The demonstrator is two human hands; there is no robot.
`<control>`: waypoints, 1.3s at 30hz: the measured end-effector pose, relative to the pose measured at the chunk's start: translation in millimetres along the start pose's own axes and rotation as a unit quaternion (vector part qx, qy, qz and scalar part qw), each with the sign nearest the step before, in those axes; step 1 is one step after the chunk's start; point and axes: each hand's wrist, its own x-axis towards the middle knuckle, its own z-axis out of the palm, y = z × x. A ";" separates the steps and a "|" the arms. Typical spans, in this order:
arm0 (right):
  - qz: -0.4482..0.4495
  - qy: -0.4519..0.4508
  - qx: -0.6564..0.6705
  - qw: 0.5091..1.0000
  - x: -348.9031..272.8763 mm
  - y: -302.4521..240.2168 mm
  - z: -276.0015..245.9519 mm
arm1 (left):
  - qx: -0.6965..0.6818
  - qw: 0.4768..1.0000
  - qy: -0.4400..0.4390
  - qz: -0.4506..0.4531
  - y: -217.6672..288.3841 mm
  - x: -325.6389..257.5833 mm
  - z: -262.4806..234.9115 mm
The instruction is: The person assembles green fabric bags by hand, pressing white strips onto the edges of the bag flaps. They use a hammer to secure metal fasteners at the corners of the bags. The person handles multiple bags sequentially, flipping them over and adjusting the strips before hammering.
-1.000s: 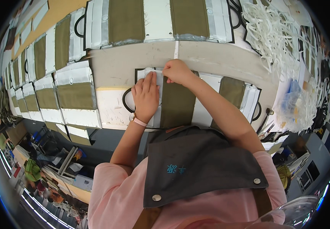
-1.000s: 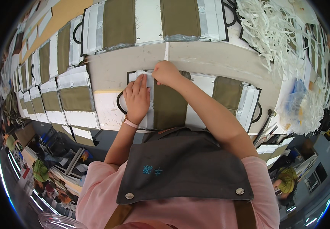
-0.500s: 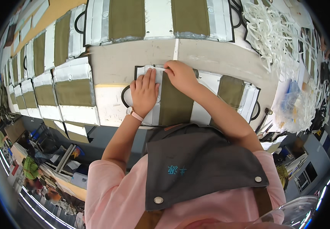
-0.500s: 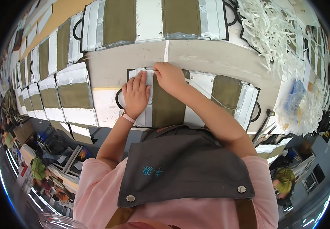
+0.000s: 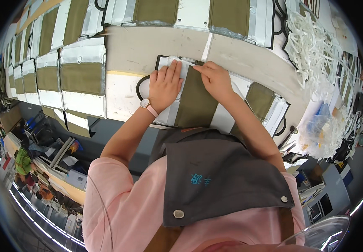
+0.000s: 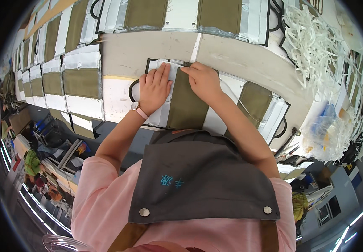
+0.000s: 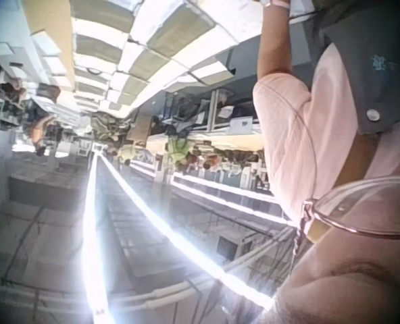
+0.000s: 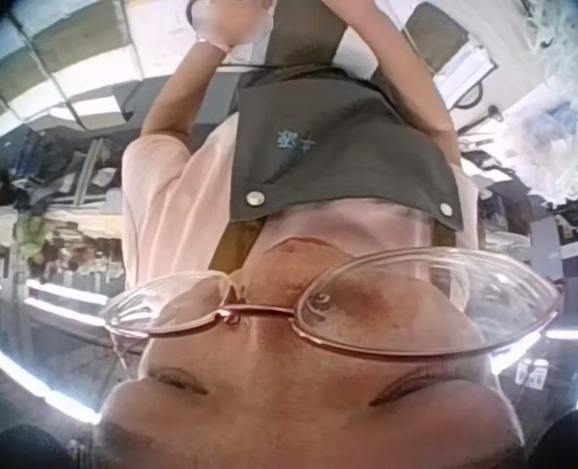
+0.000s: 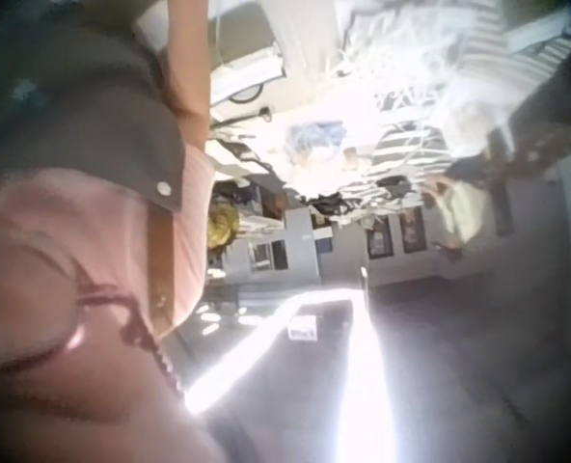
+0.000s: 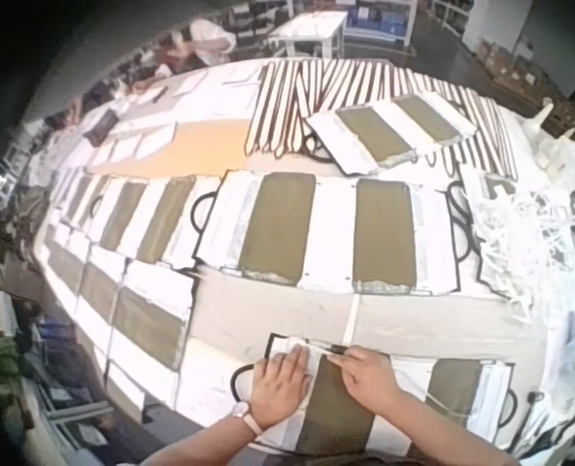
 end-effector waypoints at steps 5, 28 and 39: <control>0.002 0.002 0.001 1.000 0.4 -5.3 -3.9 | -0.004 1.000 -0.008 -0.003 0.7 -0.2 1.1; 0.042 0.019 -0.033 0.998 6.2 -1.0 -3.6 | -0.013 0.999 -0.035 -0.013 0.0 4.4 -5.2; 0.040 0.018 -0.057 0.997 -3.8 0.9 -1.3 | -0.026 0.996 -0.076 0.033 -8.4 15.3 -20.8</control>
